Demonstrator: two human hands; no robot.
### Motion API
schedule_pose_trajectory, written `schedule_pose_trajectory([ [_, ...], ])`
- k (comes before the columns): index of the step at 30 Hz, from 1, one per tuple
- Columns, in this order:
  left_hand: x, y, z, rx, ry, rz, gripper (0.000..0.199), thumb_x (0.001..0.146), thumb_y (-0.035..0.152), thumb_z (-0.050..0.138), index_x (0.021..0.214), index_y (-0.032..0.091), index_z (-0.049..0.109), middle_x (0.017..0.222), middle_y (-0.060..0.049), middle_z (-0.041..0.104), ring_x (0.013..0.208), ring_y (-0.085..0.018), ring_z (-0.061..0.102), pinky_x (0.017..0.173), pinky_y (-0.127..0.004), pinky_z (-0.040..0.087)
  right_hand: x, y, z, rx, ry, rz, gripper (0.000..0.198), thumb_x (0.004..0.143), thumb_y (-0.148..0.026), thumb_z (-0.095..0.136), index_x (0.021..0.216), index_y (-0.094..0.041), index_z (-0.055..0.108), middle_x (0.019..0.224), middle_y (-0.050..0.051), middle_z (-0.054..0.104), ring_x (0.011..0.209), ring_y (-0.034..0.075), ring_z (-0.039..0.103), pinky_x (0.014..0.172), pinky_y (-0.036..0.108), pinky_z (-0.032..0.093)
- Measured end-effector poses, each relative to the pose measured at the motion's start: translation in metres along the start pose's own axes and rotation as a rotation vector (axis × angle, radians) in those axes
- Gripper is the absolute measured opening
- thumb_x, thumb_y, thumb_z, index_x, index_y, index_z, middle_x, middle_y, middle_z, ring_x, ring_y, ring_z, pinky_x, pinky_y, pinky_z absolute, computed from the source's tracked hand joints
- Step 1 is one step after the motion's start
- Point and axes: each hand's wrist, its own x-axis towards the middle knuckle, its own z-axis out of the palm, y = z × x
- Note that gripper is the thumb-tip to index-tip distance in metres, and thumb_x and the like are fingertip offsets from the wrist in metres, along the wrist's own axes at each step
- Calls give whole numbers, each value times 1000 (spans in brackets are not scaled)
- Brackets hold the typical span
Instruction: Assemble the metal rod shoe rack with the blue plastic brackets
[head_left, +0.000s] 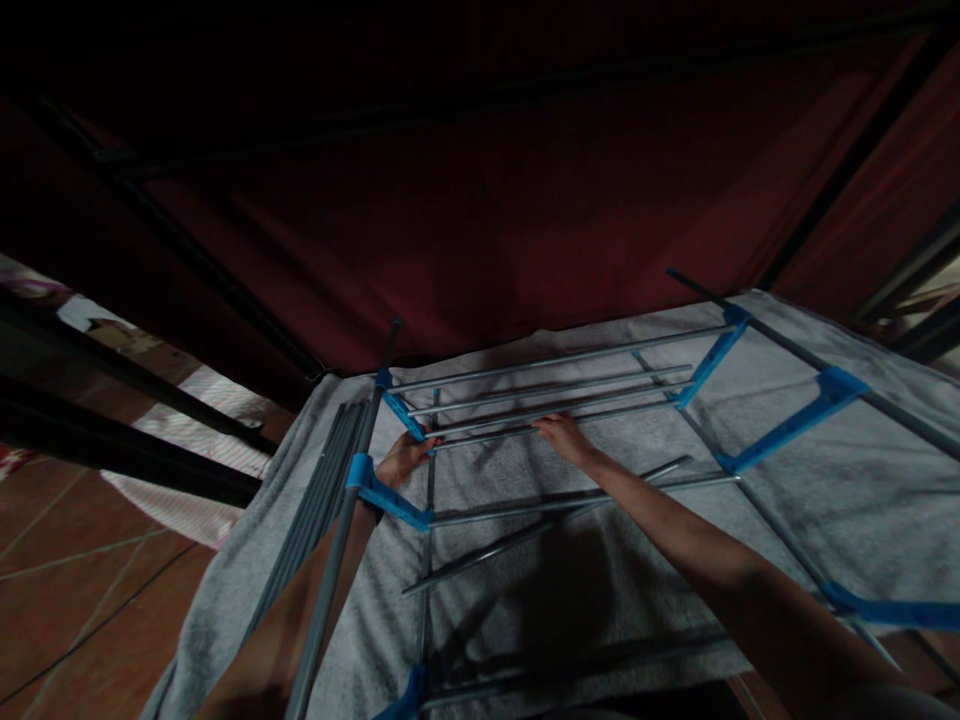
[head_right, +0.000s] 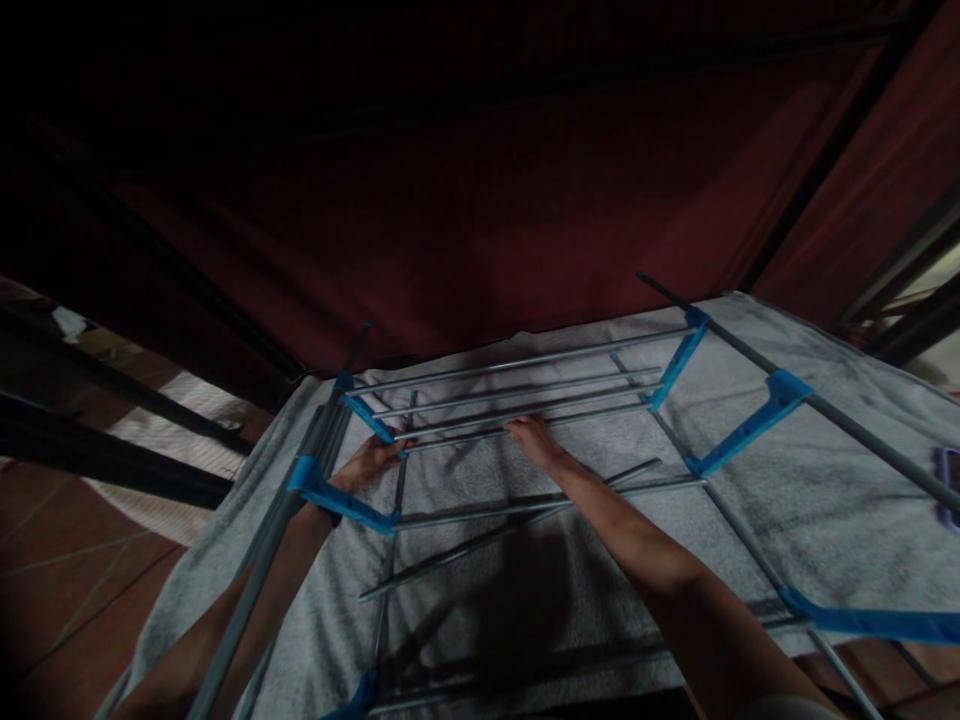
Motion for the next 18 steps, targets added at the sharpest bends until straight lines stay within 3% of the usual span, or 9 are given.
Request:
schedule_pose_trajectory([
  [14, 0, -4, 1, 51, -31, 27, 54, 59, 65, 87, 90, 31, 60, 112, -8, 79, 122, -34, 63, 98, -47, 47, 6, -7, -5, 27, -23, 26, 31, 88, -10, 61, 108, -21, 82, 108, 8, 80, 106, 24, 73, 101, 36, 53],
  [18, -2, -3, 1, 52, -31, 51, 64, 54, 68, 89, 93, 27, 60, 112, -12, 78, 123, -36, 62, 99, -48, 46, 6, -9, -5, 8, -19, 37, 31, 87, -10, 62, 108, -21, 82, 106, 8, 80, 102, 22, 73, 98, 34, 54],
])
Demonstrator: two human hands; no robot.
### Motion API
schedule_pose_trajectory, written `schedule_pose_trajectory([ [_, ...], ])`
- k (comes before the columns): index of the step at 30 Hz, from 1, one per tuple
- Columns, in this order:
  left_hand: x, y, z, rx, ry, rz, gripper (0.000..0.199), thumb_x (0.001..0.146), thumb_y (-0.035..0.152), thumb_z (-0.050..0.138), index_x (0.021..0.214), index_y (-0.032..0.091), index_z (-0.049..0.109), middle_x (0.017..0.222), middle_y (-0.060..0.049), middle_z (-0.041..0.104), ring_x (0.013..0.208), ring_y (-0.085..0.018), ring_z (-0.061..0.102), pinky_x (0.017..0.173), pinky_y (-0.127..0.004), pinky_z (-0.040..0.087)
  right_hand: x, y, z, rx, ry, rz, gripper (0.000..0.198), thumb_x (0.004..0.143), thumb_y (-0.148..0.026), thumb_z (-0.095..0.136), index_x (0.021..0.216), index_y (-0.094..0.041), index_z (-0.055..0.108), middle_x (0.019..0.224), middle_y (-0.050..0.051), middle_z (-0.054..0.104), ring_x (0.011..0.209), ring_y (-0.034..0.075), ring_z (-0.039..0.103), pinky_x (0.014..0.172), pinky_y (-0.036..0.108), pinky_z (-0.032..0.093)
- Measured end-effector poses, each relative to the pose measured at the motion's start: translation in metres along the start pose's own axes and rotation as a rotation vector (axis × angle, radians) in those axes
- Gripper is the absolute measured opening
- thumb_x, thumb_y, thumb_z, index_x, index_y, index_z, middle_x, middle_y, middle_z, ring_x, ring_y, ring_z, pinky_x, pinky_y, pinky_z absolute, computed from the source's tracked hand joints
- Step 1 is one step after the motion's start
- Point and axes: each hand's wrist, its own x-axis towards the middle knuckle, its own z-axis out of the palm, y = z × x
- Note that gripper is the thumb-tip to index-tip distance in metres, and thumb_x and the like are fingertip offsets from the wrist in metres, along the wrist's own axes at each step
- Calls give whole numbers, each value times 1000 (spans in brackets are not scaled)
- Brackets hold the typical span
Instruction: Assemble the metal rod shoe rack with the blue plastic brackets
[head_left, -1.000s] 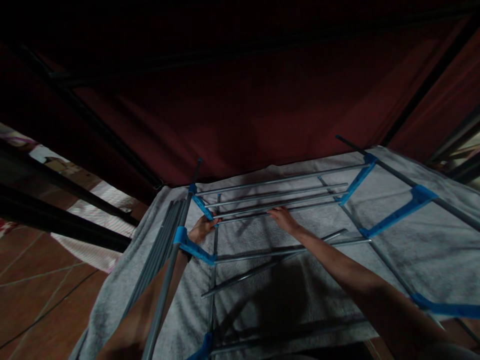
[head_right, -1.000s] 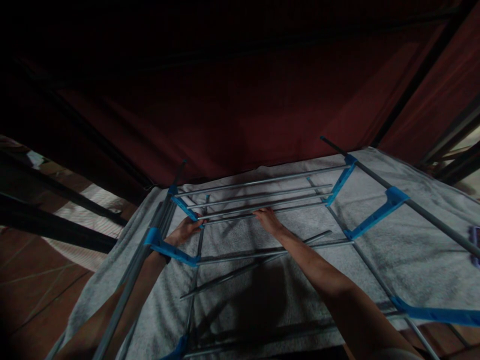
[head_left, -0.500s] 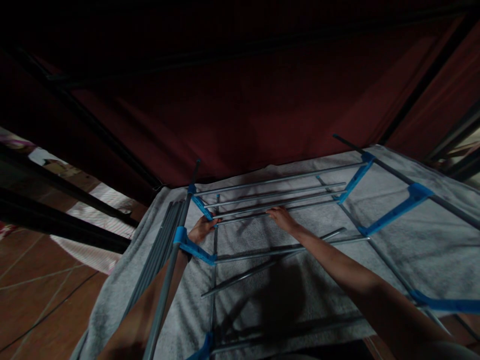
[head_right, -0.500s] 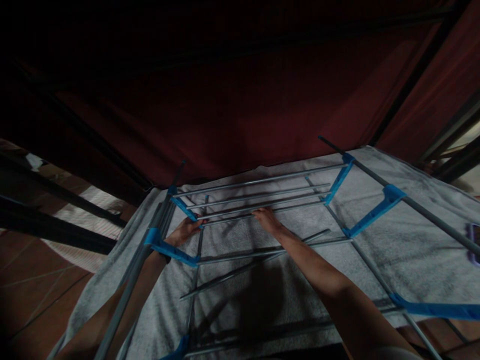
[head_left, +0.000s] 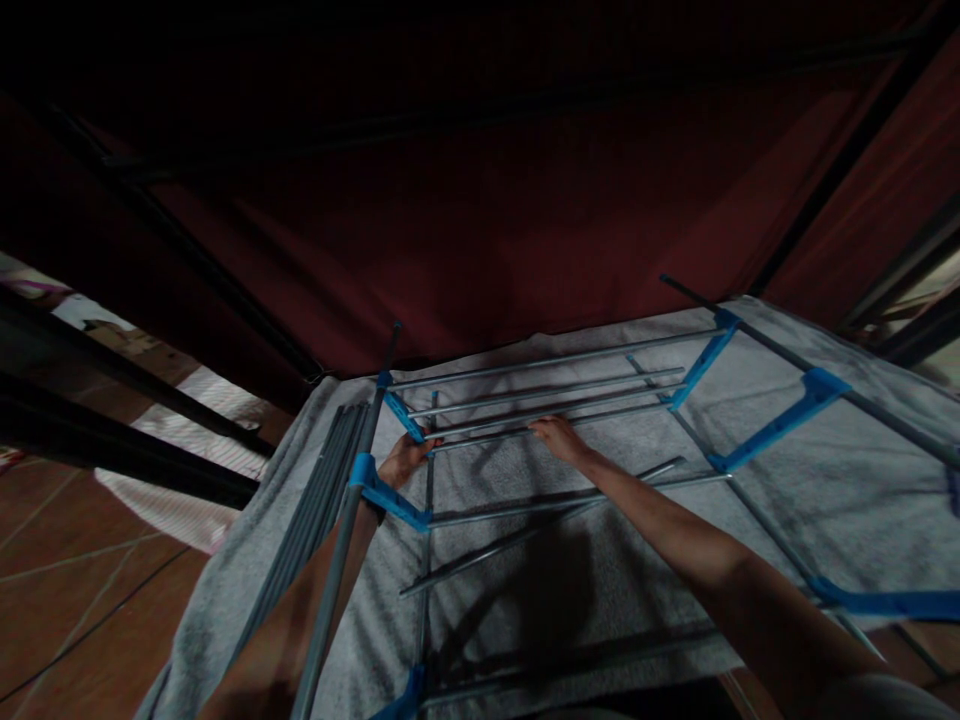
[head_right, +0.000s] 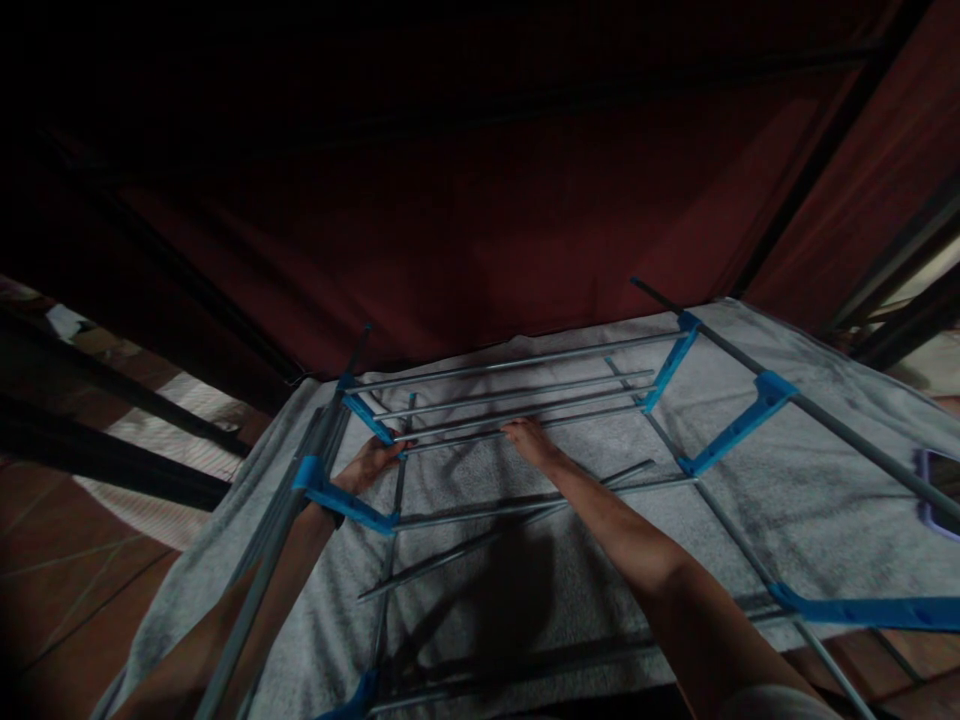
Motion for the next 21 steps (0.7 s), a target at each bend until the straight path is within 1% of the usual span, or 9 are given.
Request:
schedule_pose_trajectory([
  [4, -2, 5, 1, 9, 4, 4, 75, 47, 70, 91, 95, 23, 58, 108, -15, 77, 125, -39, 62, 98, -47, 48, -2, -6, -3, 10, 16, -3, 31, 89, -11, 62, 110, -22, 81, 111, 8, 78, 106, 22, 70, 101, 36, 53],
  [7, -1, 8, 1, 58, 8, -19, 77, 43, 72, 91, 93, 23, 60, 105, -12, 78, 122, -38, 64, 97, -45, 50, -5, -12, -5, 20, 54, 34, 28, 90, -13, 62, 109, -22, 80, 113, 10, 75, 110, 23, 66, 104, 38, 50],
  [10, 4, 8, -1, 69, 3, -15, 76, 42, 77, 88, 91, 26, 63, 103, -8, 79, 124, -36, 65, 97, -42, 53, -16, -8, -9, 47, 156, 35, 30, 90, -12, 59, 111, -24, 77, 113, 7, 74, 112, 22, 64, 106, 38, 49],
  [13, 12, 2, -5, 94, 13, -20, 71, 42, 78, 86, 89, 29, 66, 104, -4, 80, 126, -35, 66, 96, -42, 55, -44, 14, -21, 120, 316, 40, 38, 88, -8, 51, 109, -26, 77, 113, 6, 74, 110, 21, 66, 105, 37, 51],
  [15, 18, -5, -9, 94, 19, -28, 68, 43, 78, 85, 89, 32, 67, 103, -2, 81, 127, -34, 65, 98, -43, 55, -68, 39, -41, 134, 454, 153, 40, 85, -8, 46, 108, -23, 76, 111, 8, 73, 108, 22, 67, 104, 38, 53],
  [18, 24, -11, -11, 82, 14, -23, 64, 44, 77, 85, 87, 33, 68, 99, 0, 82, 128, -33, 65, 101, -46, 53, -98, 83, -86, 73, 771, 453, 46, 79, -12, 44, 116, -18, 70, 116, 12, 72, 115, 25, 66, 107, 45, 52],
  [19, 25, -12, -11, 82, 9, -16, 63, 44, 77, 85, 87, 33, 68, 98, 0, 82, 128, -33, 65, 101, -46, 53, -104, 96, -102, 54, 828, 509, 51, 80, -13, 42, 125, -15, 66, 121, 15, 71, 120, 26, 64, 109, 49, 50],
  [20, 24, -11, -10, 84, 8, -9, 63, 45, 77, 85, 86, 34, 68, 98, 0, 82, 127, -34, 65, 102, -47, 53, -107, 107, -118, 41, 851, 538, 56, 80, -13, 40, 131, -15, 62, 124, 16, 70, 122, 27, 63, 111, 52, 48],
  [21, 23, -9, -8, 89, 11, -7, 62, 45, 77, 84, 86, 34, 68, 98, 0, 81, 127, -34, 66, 101, -47, 54, -109, 117, -131, 27, 847, 559, 58, 79, -14, 41, 133, -17, 60, 123, 15, 71, 122, 26, 64, 110, 51, 49],
])
